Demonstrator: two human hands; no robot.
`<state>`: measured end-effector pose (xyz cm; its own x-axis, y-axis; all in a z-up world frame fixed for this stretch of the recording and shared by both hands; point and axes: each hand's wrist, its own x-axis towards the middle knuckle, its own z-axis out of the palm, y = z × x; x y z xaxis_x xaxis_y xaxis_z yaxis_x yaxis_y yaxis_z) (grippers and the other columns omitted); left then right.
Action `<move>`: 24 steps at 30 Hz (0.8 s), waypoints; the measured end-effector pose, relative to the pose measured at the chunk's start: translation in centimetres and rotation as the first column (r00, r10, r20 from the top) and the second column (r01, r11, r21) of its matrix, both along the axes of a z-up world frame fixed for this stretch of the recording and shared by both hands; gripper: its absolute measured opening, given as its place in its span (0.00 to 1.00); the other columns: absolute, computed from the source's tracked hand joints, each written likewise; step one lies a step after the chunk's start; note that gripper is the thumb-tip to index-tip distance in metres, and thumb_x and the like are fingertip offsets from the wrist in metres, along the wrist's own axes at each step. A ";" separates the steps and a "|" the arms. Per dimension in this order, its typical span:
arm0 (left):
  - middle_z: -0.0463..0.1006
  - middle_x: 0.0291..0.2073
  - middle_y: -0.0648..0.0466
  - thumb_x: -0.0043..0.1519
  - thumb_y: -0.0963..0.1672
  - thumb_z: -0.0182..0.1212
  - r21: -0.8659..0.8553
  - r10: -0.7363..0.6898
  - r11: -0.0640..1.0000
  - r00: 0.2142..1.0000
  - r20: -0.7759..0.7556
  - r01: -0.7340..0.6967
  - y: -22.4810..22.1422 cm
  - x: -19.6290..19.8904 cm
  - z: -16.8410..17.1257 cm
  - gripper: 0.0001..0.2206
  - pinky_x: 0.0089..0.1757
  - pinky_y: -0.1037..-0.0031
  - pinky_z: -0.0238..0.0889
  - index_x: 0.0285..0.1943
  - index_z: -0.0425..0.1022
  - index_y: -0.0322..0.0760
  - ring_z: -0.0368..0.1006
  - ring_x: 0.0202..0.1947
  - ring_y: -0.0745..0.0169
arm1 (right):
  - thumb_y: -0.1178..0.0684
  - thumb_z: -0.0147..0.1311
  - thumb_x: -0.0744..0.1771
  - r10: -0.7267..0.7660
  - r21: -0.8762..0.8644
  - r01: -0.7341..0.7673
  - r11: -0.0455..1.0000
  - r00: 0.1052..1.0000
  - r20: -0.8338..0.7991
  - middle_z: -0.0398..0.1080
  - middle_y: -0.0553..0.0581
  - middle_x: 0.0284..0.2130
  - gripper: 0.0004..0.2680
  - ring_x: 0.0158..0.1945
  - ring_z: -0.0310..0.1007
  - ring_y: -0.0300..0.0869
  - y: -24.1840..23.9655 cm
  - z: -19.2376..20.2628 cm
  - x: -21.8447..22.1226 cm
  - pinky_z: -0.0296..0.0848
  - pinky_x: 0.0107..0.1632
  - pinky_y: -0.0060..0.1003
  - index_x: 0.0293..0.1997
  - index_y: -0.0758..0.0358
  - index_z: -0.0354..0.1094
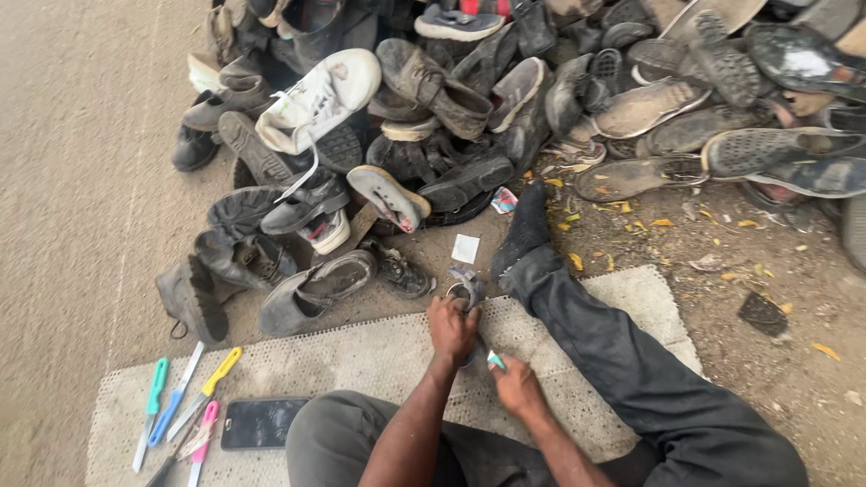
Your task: The person sits on a mat and repairs shoes from a pile by using a small blade to scrape the inner soles and trim the edges of multiple footwear items.
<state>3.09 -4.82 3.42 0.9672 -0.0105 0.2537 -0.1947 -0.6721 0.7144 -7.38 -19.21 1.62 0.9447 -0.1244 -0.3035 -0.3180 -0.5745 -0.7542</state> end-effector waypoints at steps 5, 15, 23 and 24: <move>0.80 0.35 0.44 0.53 0.46 0.69 0.022 0.028 0.999 1.000 0.010 -0.028 -0.4 0.4 -0.4 0.09 0.44 0.53 0.60 0.31 0.82 0.34 0.69 0.42 0.38 | 0.48 0.52 0.68 -0.041 0.050 0.048 0.998 0.991 -0.125 0.74 0.67 0.31 0.10 0.36 0.76 0.56 0.4 2.6 -0.7 0.71 0.43 0.46 0.47 0.64 0.73; 0.79 0.30 0.42 0.53 0.47 0.69 -0.010 -0.036 0.999 0.999 0.029 0.036 0.4 0.5 -0.8 0.11 0.40 0.52 0.62 0.30 0.81 0.33 0.69 0.36 0.37 | 0.49 0.56 0.66 -0.102 -0.046 0.099 0.994 0.994 -0.046 0.75 0.68 0.36 0.10 0.42 0.76 0.60 1.5 -0.1 -4.4 0.72 0.45 0.49 0.44 0.64 0.73; 0.79 0.28 0.42 0.53 0.46 0.71 -0.008 0.005 1.000 0.999 -0.054 -0.006 0.0 0.6 -0.6 0.12 0.40 0.52 0.61 0.25 0.80 0.31 0.69 0.34 0.38 | 0.49 0.54 0.67 -0.125 0.012 0.126 0.992 0.991 -0.055 0.75 0.67 0.31 0.09 0.37 0.75 0.57 2.8 0.3 -3.4 0.71 0.42 0.49 0.43 0.65 0.73; 0.79 0.28 0.42 0.53 0.46 0.71 -0.015 0.013 1.000 0.999 -0.052 -0.014 -0.1 0.6 -0.5 0.12 0.40 0.53 0.61 0.26 0.80 0.32 0.69 0.34 0.39 | 0.50 0.54 0.67 -0.123 0.088 0.127 0.988 0.991 -0.050 0.75 0.65 0.29 0.09 0.35 0.75 0.54 2.5 0.7 -4.1 0.71 0.41 0.47 0.43 0.65 0.73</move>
